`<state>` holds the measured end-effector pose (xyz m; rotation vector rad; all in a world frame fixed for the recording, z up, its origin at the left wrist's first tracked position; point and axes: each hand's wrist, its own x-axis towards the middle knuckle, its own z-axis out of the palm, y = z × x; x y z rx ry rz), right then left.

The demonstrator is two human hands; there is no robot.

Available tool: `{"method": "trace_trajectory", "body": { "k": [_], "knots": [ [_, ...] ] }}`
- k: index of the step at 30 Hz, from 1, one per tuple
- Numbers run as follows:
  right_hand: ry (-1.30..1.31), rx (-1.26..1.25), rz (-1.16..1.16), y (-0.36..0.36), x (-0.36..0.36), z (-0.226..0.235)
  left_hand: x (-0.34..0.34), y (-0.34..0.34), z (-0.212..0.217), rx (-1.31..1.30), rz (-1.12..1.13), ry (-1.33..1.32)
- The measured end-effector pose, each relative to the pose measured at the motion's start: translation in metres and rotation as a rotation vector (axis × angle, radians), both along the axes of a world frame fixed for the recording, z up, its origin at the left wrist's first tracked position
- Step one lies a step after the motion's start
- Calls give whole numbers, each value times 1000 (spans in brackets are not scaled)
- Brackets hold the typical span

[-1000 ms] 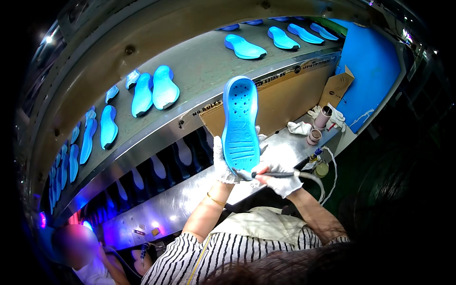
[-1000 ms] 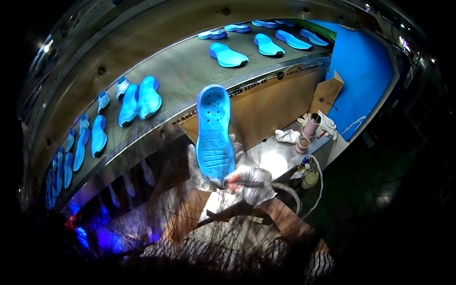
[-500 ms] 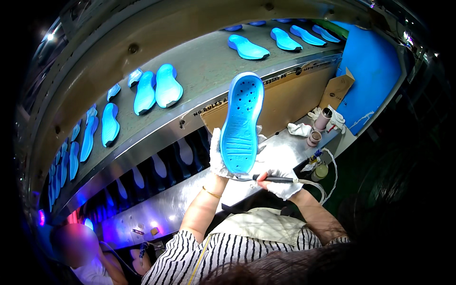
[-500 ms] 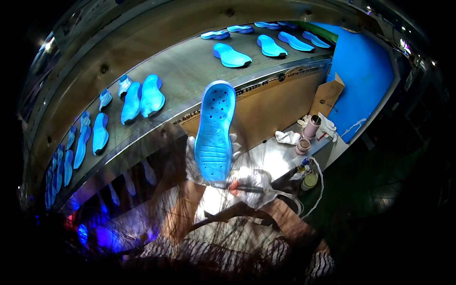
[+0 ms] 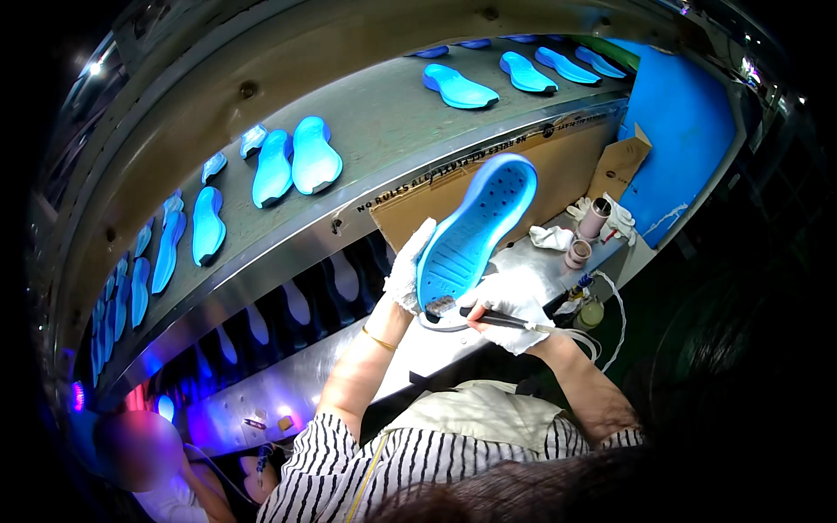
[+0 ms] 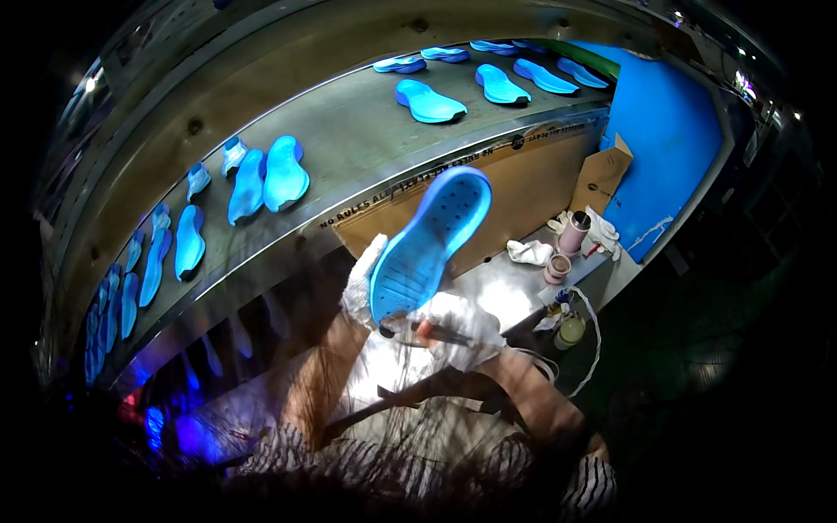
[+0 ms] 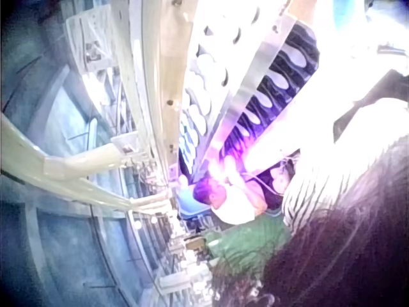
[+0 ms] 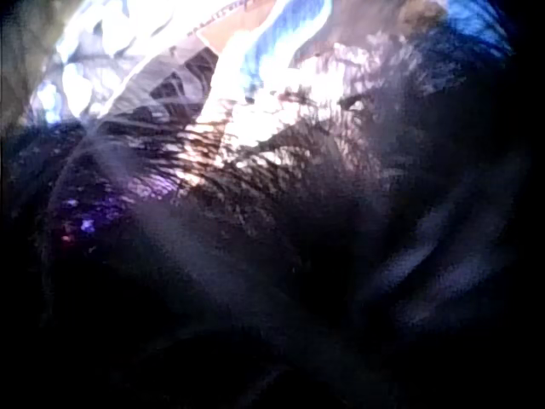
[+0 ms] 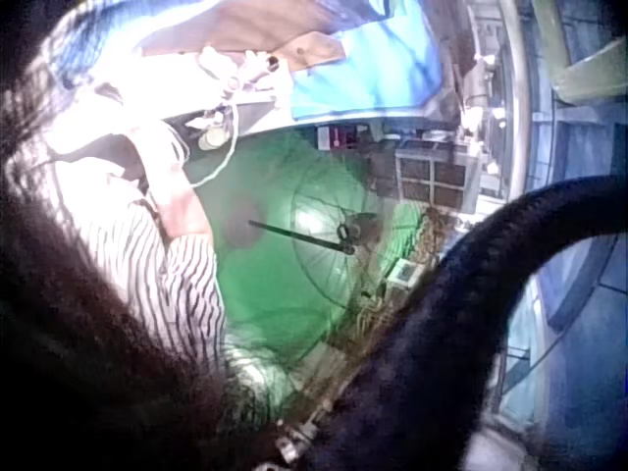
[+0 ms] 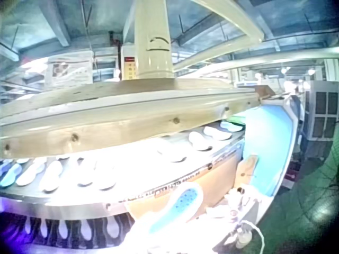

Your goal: The person picks up a blue shoe sole from a rack, uses a marking tool to apply marks or a substance to the heel and midsection, and then places the marked sole onto the rotating assembly line conveyor.

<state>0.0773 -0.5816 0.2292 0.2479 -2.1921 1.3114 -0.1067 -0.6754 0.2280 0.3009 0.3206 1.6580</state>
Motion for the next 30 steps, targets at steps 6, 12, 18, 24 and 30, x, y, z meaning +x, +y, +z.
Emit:
{"method": "trace_trajectory", "body": {
  "k": [6,12,18,24,30],
  "knots": [
    [-311,-562,205,4,0,-3,-2,8,-13,-367,43,358],
    [-263,-453,192,20,0,5,16,15,1,-411,-68,343],
    [-445,-24,74,39,6,4,-6,18,-27,-522,-168,426],
    [-321,-322,46,36,25,17,14,13,-17,-368,-51,300],
    [-145,-242,-136,-21,19,-14,34,11,-17,25,87,-55]
  ]
}}
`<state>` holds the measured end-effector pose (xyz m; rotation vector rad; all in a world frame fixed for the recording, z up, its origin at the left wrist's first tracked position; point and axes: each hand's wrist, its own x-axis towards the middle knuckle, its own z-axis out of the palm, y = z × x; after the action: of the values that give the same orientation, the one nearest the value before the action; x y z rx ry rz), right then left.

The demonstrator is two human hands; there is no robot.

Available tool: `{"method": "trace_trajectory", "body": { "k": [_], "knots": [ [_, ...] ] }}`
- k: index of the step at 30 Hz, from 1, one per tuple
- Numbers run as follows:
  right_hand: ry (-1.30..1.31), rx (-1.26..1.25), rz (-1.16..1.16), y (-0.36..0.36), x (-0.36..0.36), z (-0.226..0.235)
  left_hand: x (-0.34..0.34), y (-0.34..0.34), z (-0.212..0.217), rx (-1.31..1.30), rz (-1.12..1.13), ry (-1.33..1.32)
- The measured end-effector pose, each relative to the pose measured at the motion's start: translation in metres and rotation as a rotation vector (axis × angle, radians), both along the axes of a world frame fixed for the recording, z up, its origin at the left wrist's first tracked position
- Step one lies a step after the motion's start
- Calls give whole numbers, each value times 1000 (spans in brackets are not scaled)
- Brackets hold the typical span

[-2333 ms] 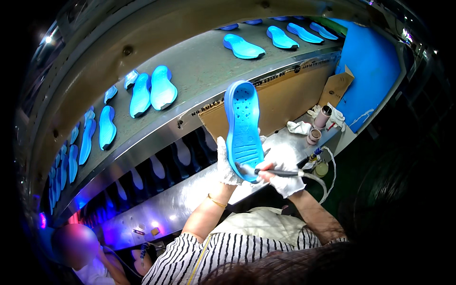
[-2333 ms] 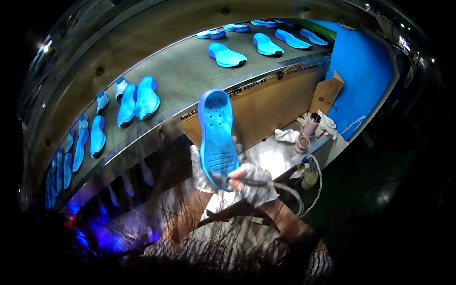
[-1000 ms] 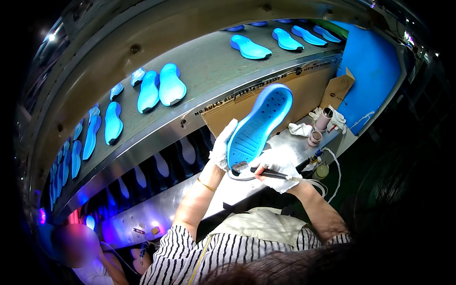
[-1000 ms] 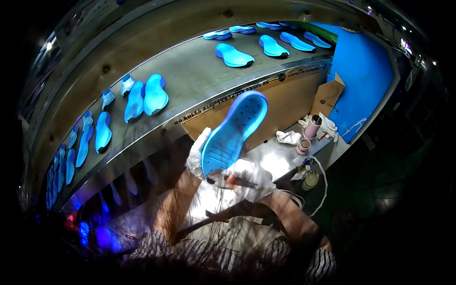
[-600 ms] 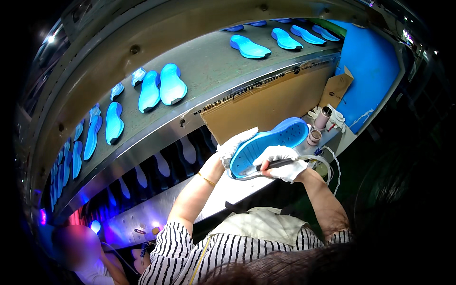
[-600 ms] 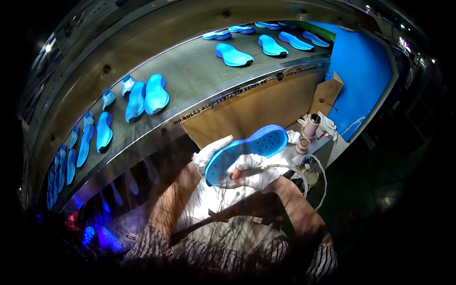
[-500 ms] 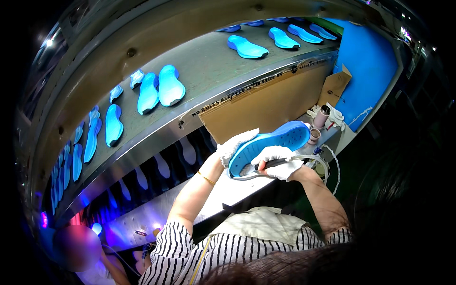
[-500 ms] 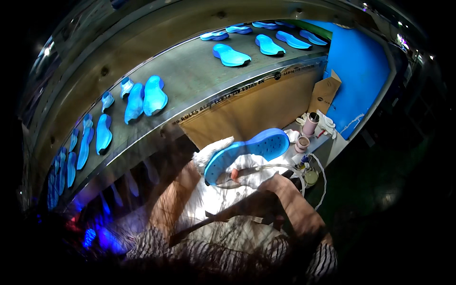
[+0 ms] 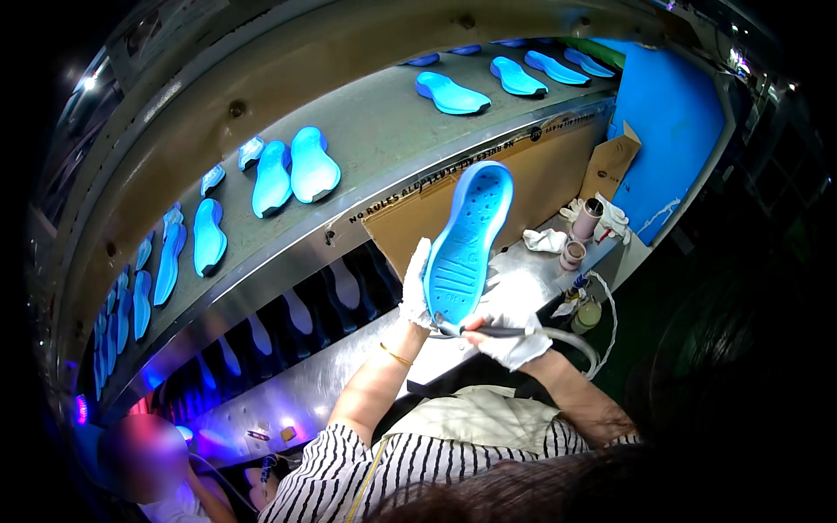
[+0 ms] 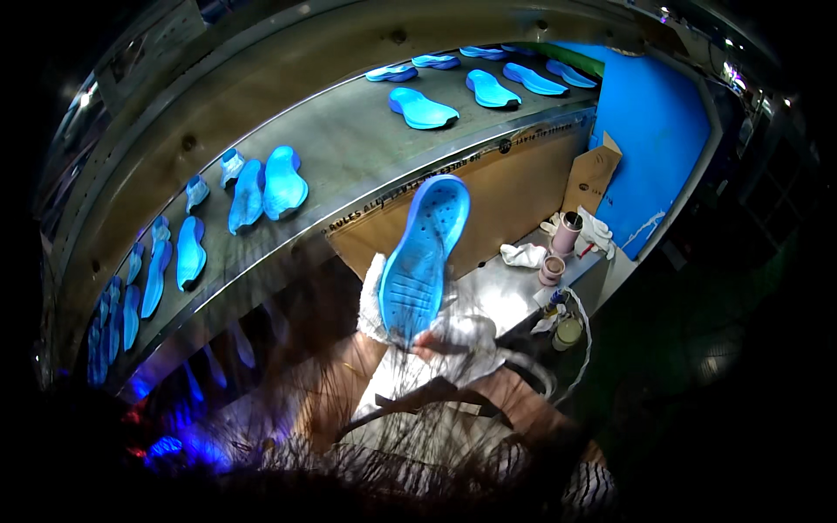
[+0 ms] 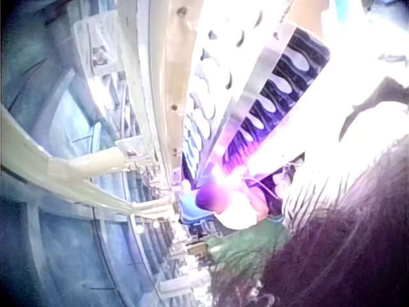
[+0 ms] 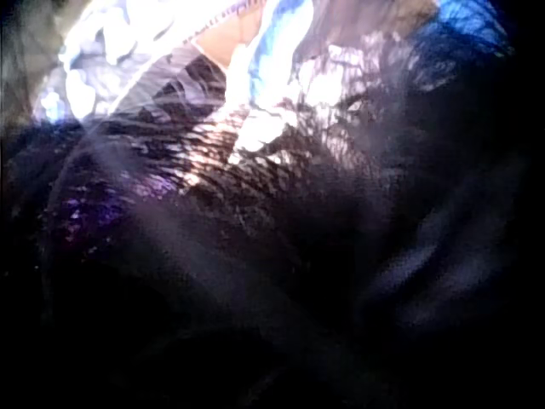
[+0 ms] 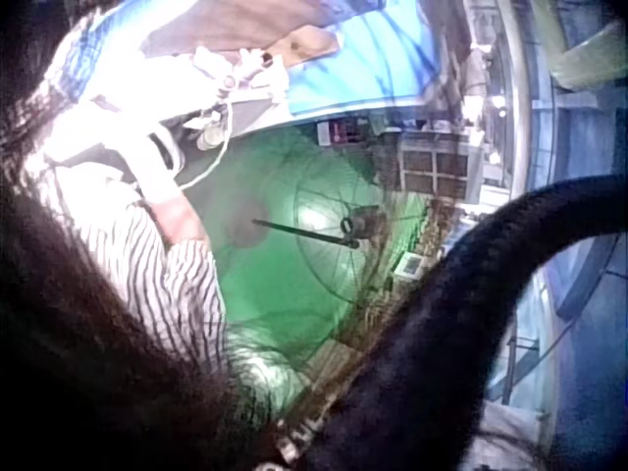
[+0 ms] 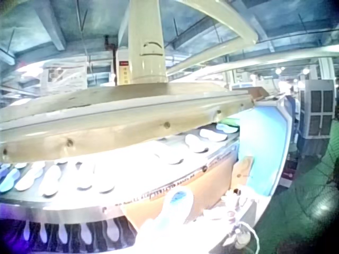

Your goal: The person picks up a blue shoe sole from a rack, uses a marking tool to apply marks or a substance to the heel and midsection, and then places the marked sole onto the rotating assembly line conveyor.

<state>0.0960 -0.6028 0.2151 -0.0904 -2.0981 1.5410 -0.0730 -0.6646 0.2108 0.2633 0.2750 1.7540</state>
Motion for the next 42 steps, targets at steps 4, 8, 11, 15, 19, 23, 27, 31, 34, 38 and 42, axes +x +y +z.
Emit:
{"method": "trace_trajectory", "body": {
  "k": [4,8,11,15,19,23,27,31,34,38,42],
  "knots": [
    [-286,-200,160,19,2,30,9,-8,1,58,-91,-48],
    [-102,-251,-151,18,-10,16,6,-7,-12,124,-67,-47],
    [180,-87,-137,-6,-9,11,11,-6,-7,178,-88,-28],
    [172,-258,2,-10,-12,24,15,-15,-4,103,-31,-50],
    [-31,-594,-200,30,-20,21,26,-19,-10,-39,110,26],
    [389,-746,-55,3,-42,11,9,-18,-56,234,-62,-126],
    [218,-347,23,4,-29,33,16,-17,-18,220,-50,-89],
    [228,-556,-237,50,-46,37,25,-23,-3,152,1,-9],
    [61,-301,-241,54,-45,31,29,-23,3,72,17,60],
    [214,-194,29,56,-37,14,6,-23,-4,-19,80,173],
    [249,214,-1,52,-34,53,-12,-18,-21,-17,171,347]
  ]
}}
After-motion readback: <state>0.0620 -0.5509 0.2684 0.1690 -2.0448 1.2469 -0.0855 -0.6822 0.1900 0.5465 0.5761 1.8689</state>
